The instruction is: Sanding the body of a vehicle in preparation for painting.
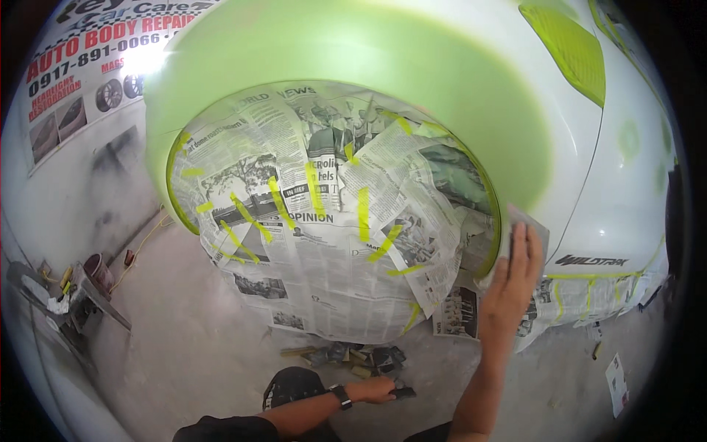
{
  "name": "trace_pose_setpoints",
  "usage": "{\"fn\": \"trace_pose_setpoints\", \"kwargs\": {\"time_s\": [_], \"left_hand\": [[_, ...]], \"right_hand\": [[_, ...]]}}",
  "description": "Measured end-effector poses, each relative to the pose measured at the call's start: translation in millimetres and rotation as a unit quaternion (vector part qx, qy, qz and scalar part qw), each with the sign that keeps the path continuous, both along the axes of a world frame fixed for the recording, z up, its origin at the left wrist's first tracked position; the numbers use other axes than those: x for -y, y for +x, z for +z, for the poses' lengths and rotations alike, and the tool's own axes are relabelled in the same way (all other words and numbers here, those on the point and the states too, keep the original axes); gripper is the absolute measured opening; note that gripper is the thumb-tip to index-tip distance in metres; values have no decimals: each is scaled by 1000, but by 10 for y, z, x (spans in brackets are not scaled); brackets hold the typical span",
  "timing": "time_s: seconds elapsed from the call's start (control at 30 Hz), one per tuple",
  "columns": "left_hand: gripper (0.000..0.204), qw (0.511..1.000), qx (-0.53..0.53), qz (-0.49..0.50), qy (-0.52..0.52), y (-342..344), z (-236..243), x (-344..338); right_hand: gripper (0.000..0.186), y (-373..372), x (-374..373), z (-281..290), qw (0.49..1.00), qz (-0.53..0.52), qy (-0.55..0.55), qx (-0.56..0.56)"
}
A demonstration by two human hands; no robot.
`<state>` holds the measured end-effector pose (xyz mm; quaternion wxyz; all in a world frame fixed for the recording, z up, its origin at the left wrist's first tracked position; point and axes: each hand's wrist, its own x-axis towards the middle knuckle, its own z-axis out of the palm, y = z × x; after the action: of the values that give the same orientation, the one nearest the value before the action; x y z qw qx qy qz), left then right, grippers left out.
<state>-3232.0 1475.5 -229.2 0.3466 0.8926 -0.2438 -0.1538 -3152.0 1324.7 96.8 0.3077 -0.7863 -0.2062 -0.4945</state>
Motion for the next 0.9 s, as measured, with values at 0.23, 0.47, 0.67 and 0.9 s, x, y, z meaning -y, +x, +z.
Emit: {"fn": "trace_pose_setpoints", "kwargs": {"time_s": [0.23, 0.47, 0.67, 0.9], "left_hand": [[31, 1000, -3, -7, 26, 87, -325, 152], [28, 999, -7, -32, 40, 75, -468, 46], [33, 999, 27, -11, 36, 16, -883, -111], [36, 986, -139, 2, 89, 36, -725, -87]], "right_hand": [[41, 90, 479, -42, 998, 16, 55, 2], [39, 169, 690, -57, 994, 73, 84, 11], [39, 207, 845, -119, 994, 71, 82, 12], [40, 181, 671, -139, 990, 95, 107, 7]]}}
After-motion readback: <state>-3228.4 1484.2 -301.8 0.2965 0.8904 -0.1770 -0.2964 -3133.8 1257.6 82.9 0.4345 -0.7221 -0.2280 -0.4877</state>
